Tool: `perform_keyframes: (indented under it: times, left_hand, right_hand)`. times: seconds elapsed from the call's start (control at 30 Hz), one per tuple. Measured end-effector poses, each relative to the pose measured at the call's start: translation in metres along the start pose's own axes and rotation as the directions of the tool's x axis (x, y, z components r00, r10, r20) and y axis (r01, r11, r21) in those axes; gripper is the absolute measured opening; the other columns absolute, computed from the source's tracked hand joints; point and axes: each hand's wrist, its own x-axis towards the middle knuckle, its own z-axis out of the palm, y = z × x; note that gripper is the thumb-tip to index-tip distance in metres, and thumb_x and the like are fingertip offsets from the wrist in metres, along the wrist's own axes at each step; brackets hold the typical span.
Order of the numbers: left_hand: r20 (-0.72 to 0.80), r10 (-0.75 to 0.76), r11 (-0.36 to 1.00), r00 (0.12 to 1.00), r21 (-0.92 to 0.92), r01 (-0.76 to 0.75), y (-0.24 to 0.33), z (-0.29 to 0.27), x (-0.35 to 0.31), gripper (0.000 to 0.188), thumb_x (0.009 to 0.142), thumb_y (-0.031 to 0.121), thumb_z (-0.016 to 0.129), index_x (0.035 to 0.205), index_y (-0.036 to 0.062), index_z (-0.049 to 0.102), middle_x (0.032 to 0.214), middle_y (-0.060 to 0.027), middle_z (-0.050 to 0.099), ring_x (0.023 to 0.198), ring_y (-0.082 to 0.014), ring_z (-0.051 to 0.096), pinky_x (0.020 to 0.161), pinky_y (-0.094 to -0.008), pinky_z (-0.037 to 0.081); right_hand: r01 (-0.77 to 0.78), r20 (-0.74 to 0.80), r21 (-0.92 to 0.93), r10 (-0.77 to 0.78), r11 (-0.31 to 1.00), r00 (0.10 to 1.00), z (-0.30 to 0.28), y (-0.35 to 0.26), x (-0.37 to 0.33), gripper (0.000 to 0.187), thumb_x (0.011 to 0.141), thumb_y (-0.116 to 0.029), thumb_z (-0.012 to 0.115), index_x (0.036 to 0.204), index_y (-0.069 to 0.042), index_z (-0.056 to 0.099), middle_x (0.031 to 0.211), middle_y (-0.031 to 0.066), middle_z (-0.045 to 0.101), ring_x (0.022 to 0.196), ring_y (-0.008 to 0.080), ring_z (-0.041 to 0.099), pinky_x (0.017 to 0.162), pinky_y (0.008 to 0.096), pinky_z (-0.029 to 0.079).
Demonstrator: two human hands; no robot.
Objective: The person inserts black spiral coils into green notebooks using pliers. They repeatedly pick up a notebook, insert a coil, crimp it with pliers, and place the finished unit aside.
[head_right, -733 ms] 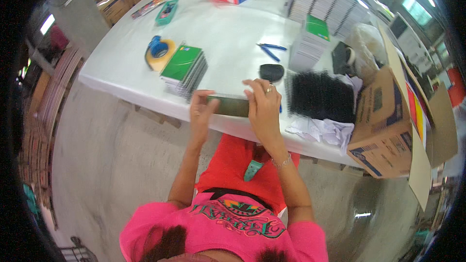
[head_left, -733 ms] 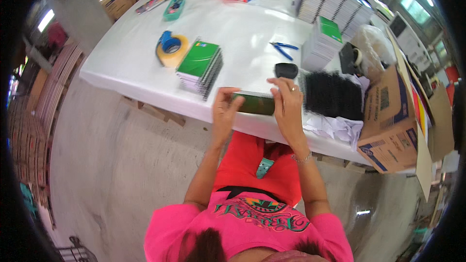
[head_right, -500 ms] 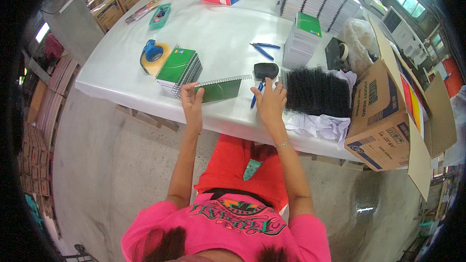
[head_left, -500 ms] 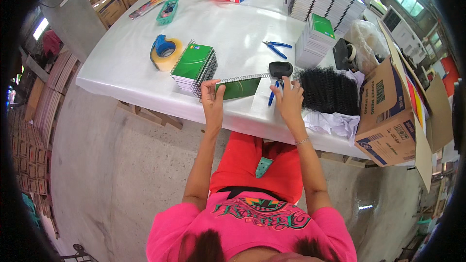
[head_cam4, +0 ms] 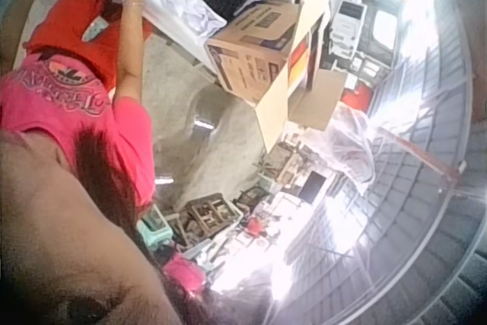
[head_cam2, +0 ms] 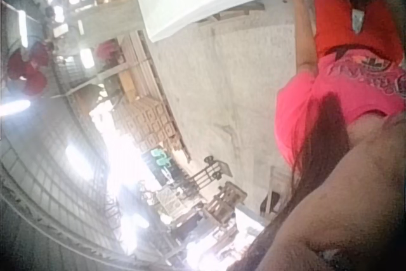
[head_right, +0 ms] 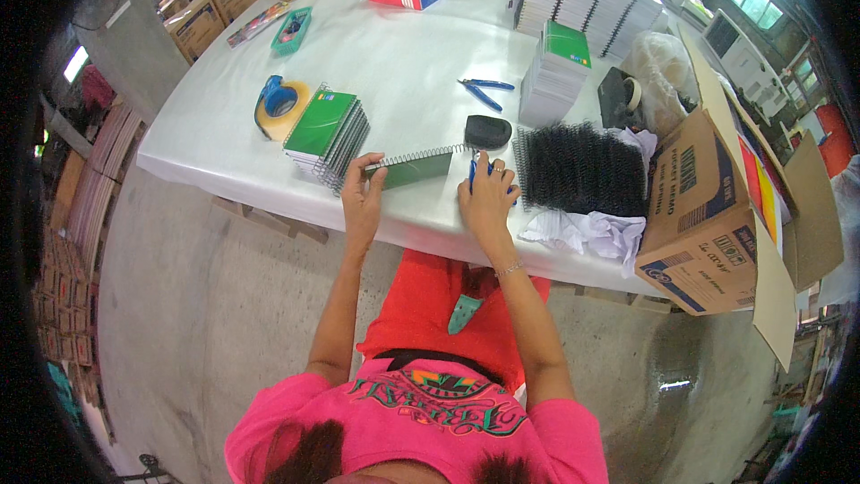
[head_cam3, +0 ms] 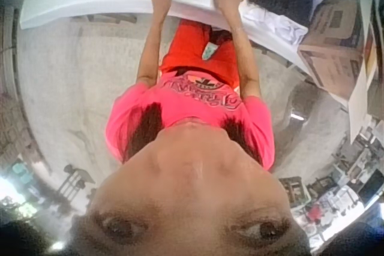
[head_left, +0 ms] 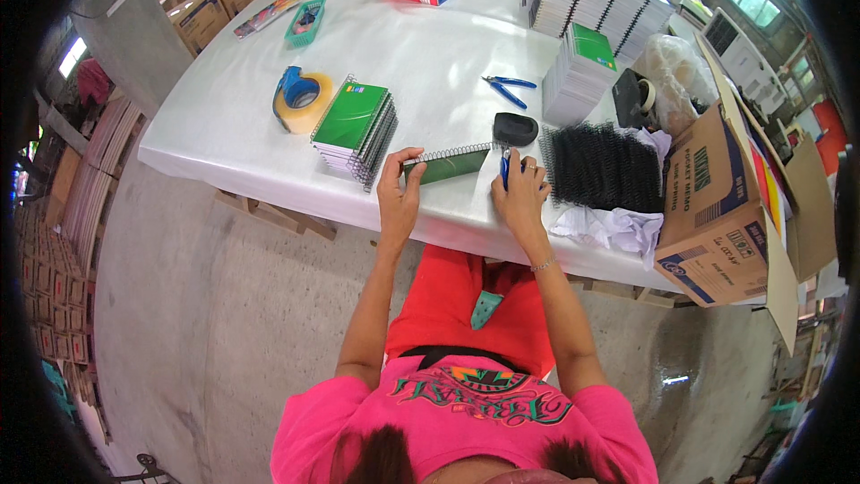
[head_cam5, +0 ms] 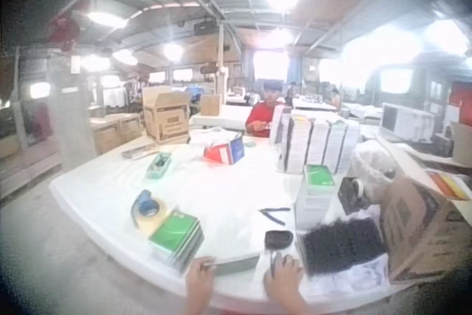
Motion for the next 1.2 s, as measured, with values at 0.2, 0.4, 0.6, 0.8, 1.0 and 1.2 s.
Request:
perform_keyframes:
  times: [0.2,0.4,0.6,0.8,1.0,1.2]
  left_hand:
    - [0.064,0.017,0.988,0.998,0.152,-0.026,-0.005,-0.011,0.010,0.021,0.092,0.011,0.067,0.108,-0.0001,0.063,0.099,-0.0109,0.069,0.094,-0.0200,0.064,0.087,-0.0328,0.048]
    - [0.076,0.010,0.990,0.997,0.139,-0.020,-0.008,-0.015,0.017,0.018,0.091,0.011,0.069,0.103,-0.0007,0.062,0.095,-0.0126,0.069,0.091,-0.0197,0.065,0.084,-0.0339,0.051]
    - [0.084,-0.067,0.991,0.994,0.119,0.057,0.008,-0.009,0.017,0.018,0.091,0.014,0.069,0.099,-0.0007,0.061,0.090,-0.0109,0.068,0.087,-0.0189,0.063,0.077,-0.0333,0.052]
    - [0.109,0.004,0.968,0.994,0.250,-0.031,0.007,-0.015,0.016,0.021,0.091,0.018,0.070,0.092,-0.0016,0.064,0.086,-0.0095,0.067,0.080,-0.0171,0.060,0.071,-0.0314,0.049]
    - [0.098,0.014,0.971,0.995,0.238,-0.037,0.005,-0.014,0.016,0.024,0.091,0.020,0.070,0.103,-0.0006,0.069,0.082,-0.0073,0.066,0.073,-0.0104,0.056,0.068,-0.0266,0.046]
    - [0.069,-0.147,0.968,0.987,0.214,0.129,0.020,-0.010,0.015,0.022,0.090,0.021,0.072,0.101,0.0018,0.072,0.066,-0.0037,0.060,0.058,-0.0070,0.047,0.056,-0.0250,0.043]
  right_hand:
    - [-0.226,0.249,0.829,0.025,0.511,0.968,-0.019,0.030,-0.002,0.054,0.096,-0.031,0.053,0.142,-0.003,0.046,0.126,0.0160,0.056,0.106,0.0283,0.056,0.093,0.0449,0.044]
    - [-0.629,0.464,0.375,-0.449,-0.681,0.763,-0.061,0.013,-0.031,0.063,0.101,-0.043,0.041,0.149,-0.004,0.035,0.141,0.0217,0.049,0.119,0.0387,0.054,0.101,0.0522,0.043]
    - [-0.732,0.357,0.235,-0.644,-0.639,0.677,-0.040,0.010,-0.059,0.062,0.103,-0.049,0.037,0.154,-0.015,0.027,0.144,0.0218,0.045,0.119,0.0409,0.054,0.097,0.0558,0.043]
    - [-0.776,0.329,0.169,-0.707,-0.608,0.626,-0.049,-0.003,-0.067,0.067,0.102,-0.051,0.040,0.154,-0.011,0.026,0.137,0.0180,0.049,0.114,0.0350,0.053,0.094,0.0486,0.044]
    - [-0.792,0.355,0.193,-0.712,-0.579,0.606,-0.045,-0.003,-0.072,0.076,0.100,-0.054,0.044,0.155,-0.007,0.020,0.125,0.0162,0.052,0.104,0.0302,0.053,0.084,0.0434,0.048]
    - [-0.569,0.506,0.820,-0.385,-0.063,0.772,-0.059,-0.015,-0.065,0.063,0.100,-0.041,0.054,0.148,-0.006,0.034,0.107,0.0076,0.058,0.090,0.0150,0.056,0.076,0.0281,0.047]
